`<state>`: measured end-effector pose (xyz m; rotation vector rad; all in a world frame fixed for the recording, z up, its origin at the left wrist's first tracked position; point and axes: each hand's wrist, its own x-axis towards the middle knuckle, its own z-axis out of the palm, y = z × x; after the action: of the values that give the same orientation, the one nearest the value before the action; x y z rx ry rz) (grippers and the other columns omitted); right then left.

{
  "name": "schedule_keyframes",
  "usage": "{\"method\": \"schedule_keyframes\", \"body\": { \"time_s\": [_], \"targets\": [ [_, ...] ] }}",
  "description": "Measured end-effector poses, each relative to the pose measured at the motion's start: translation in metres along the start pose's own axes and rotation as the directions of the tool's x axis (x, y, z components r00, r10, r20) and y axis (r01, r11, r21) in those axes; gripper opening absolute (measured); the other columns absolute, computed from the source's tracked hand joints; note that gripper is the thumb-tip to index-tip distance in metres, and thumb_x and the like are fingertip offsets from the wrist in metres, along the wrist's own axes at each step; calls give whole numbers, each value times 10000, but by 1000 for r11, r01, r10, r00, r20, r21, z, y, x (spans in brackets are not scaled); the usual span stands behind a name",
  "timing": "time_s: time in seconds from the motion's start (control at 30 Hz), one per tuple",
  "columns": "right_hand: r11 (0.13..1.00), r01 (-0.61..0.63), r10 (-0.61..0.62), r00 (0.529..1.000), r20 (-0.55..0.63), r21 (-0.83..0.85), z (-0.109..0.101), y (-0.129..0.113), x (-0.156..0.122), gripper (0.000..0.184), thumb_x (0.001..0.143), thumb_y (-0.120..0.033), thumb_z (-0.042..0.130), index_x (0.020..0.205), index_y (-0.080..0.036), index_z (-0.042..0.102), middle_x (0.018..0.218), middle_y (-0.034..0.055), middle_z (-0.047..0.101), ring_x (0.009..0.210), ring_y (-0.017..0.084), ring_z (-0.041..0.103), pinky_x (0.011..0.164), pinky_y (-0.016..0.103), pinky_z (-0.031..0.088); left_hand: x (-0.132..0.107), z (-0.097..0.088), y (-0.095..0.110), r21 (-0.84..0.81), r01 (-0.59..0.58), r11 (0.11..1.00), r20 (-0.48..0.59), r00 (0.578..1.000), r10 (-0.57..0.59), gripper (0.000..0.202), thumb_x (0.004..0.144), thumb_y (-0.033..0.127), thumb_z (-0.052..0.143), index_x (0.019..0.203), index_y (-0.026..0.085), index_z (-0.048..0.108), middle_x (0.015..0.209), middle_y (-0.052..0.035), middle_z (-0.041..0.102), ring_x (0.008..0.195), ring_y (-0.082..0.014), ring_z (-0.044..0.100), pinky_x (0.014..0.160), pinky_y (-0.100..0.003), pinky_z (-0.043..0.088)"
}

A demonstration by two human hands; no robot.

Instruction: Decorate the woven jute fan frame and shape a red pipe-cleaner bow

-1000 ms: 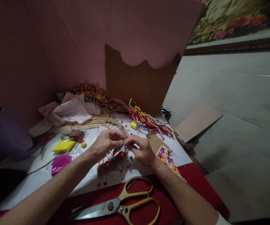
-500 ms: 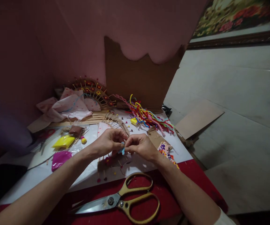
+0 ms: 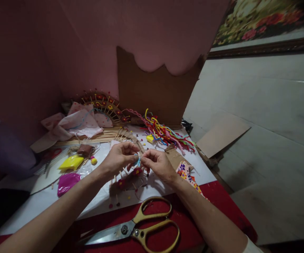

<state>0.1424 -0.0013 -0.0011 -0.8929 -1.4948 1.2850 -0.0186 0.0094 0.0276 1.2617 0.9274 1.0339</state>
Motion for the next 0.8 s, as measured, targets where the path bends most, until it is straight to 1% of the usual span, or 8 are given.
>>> {"method": "schedule_keyframes", "body": {
  "time_s": [0.13,0.23,0.3,0.4,0.5,0.6,0.7,0.8],
  "targets": [
    [999,-10,11,1000,19,-47,1,1,-2,249,736,-377,648,668,-155,559,541,-43,519,427,59,426,412,193,347,0,-1,-2,57,-6,998,52,999,3,287,537,173,743,769,119,582,528,34,577,376,-64,462,335,-169,339],
    [998,-13,14,1000,19,-61,1,2,-1,242,746,-376,638,677,-157,561,550,-40,533,429,62,432,414,195,348,0,-1,-2,86,-25,996,52,998,20,307,537,197,755,779,122,581,539,38,572,378,-66,466,335,-174,360],
    [999,6,-7,1000,-10,-53,-1,3,0,248,741,-385,646,685,-157,564,562,-36,548,438,63,443,423,194,360,1,-1,-2,82,-37,996,38,999,34,327,564,264,761,803,126,585,555,36,577,381,-72,475,347,-190,391],
    [998,46,-49,996,-81,-46,-4,2,2,252,737,-390,652,688,-157,570,562,-36,551,445,64,448,430,194,368,2,-3,-2,58,-14,998,10,1000,14,348,672,423,696,837,133,598,581,18,591,423,-92,512,377,-205,421],
    [997,68,-72,991,-110,-38,-5,2,3,240,737,-378,653,678,-163,566,565,-34,549,450,66,442,429,196,363,3,-6,-4,32,44,999,42,998,-46,354,711,479,656,774,133,612,555,6,592,442,-95,520,399,-197,415],
    [997,70,-74,994,-83,-44,-4,4,3,234,757,-374,636,683,-165,562,563,-36,534,448,67,436,432,198,360,3,-6,-8,42,99,994,119,988,-103,319,651,421,730,662,122,617,508,4,583,411,-78,491,403,-188,392],
    [984,109,-119,991,-64,-137,-5,5,1,170,805,-335,589,793,-165,593,618,-22,560,497,86,475,476,211,392,2,-5,-11,40,141,989,84,986,-144,323,615,394,753,557,124,585,450,10,555,371,-72,464,384,-188,374],
    [903,240,-268,963,-30,-356,-6,4,-1,132,843,-257,543,924,-183,617,764,24,623,670,136,561,621,256,447,2,-4,-13,25,143,989,65,987,-145,313,624,385,739,554,128,576,482,-8,590,366,-75,473,378,-193,374]
  ]
}}
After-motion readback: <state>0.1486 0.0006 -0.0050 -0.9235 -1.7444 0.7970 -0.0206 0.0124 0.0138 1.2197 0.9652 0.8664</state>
